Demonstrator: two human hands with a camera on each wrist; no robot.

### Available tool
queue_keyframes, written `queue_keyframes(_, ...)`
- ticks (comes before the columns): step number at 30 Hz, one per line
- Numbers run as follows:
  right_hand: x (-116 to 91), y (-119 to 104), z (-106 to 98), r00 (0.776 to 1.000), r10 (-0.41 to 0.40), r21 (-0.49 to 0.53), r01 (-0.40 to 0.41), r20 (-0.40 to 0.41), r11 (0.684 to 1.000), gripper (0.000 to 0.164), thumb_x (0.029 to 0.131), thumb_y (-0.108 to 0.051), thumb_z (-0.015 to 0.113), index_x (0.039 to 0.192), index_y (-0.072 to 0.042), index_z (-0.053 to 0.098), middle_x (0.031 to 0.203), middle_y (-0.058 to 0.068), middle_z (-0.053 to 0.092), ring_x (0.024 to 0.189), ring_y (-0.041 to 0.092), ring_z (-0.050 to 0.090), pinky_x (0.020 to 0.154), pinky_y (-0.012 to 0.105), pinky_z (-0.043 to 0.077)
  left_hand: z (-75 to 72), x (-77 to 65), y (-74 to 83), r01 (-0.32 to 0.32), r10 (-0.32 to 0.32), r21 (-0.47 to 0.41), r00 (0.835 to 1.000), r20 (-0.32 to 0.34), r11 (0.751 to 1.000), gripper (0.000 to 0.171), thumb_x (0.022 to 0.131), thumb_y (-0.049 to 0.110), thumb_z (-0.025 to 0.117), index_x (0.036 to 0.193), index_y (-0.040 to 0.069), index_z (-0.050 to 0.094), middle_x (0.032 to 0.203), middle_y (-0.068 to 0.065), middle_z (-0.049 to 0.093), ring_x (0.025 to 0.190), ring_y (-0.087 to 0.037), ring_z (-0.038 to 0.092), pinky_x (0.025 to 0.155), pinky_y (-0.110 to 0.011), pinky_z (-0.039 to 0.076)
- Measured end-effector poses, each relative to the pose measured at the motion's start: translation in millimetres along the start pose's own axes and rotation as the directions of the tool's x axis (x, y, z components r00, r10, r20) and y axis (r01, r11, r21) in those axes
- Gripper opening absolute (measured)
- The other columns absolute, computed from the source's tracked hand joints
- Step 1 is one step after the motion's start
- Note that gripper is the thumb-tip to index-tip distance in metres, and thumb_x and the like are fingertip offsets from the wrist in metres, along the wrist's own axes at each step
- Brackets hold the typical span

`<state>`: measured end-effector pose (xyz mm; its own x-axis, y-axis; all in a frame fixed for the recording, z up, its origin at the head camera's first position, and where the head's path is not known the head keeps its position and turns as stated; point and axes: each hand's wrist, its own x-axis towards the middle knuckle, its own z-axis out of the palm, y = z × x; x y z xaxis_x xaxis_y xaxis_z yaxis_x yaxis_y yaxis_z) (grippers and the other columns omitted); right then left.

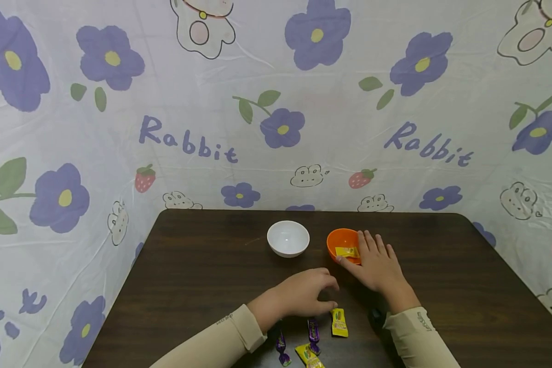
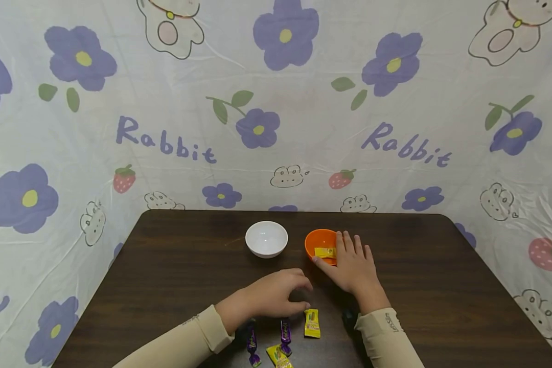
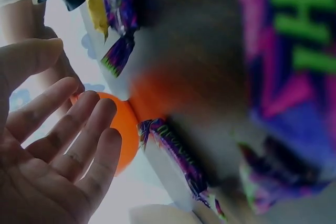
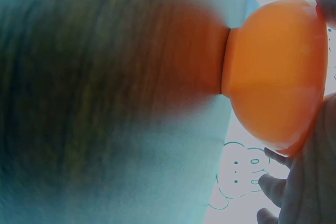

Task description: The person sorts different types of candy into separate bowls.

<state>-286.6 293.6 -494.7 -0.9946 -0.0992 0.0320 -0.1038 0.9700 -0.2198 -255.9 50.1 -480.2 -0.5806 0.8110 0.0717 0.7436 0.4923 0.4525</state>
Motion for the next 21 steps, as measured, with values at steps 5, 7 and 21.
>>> queue_keyframes(5, 0.6, 1.0, 0.4, 1.000, -0.001, -0.008, 0.001, -0.008, 1.000, 0.111, 0.098, -0.083, 0.037, 0.168, 0.001, 0.018, 0.174, 0.028, 0.020, 0.159, 0.056, 0.018, 0.127, 0.073, 0.009, 3.9, -0.7, 0.3, -0.014, 0.014, 0.023, 1.000, 0.027, 1.000, 0.036, 0.100, 0.032, 0.073, 0.132, 0.015, 0.071, 0.126, 0.001, 0.069, 0.109, -0.005, 0.065, 0.103, -0.021, 0.053)
queue_keyframes(7, 0.3, 0.8, 0.4, 1.000, -0.002, -0.010, 0.002, -0.007, 1.000, 0.112, 0.098, -0.083, 0.036, 0.168, 0.001, 0.018, 0.174, 0.028, 0.020, 0.159, 0.056, 0.018, 0.127, 0.073, 0.010, 5.0, -1.0, 0.7, -0.015, 0.013, 0.029, 0.999, 0.035, 0.999, 0.037, 0.100, 0.031, 0.074, 0.133, 0.016, 0.070, 0.126, 0.002, 0.069, 0.109, -0.004, 0.064, 0.103, -0.021, 0.053)
queue_keyframes(21, -0.2, 2.0, 1.4, 1.000, -0.007, 0.015, 0.008, -0.016, 1.000, 0.112, 0.097, -0.083, 0.039, 0.168, 0.002, 0.020, 0.174, 0.028, 0.021, 0.159, 0.056, 0.017, 0.127, 0.073, 0.009, 8.6, -2.8, 6.0, -0.016, 0.015, 0.009, 0.994, 0.108, 1.000, 0.042, 0.094, 0.021, 0.081, 0.135, 0.017, 0.070, 0.126, 0.002, 0.068, 0.102, -0.002, 0.062, 0.096, -0.019, 0.054)
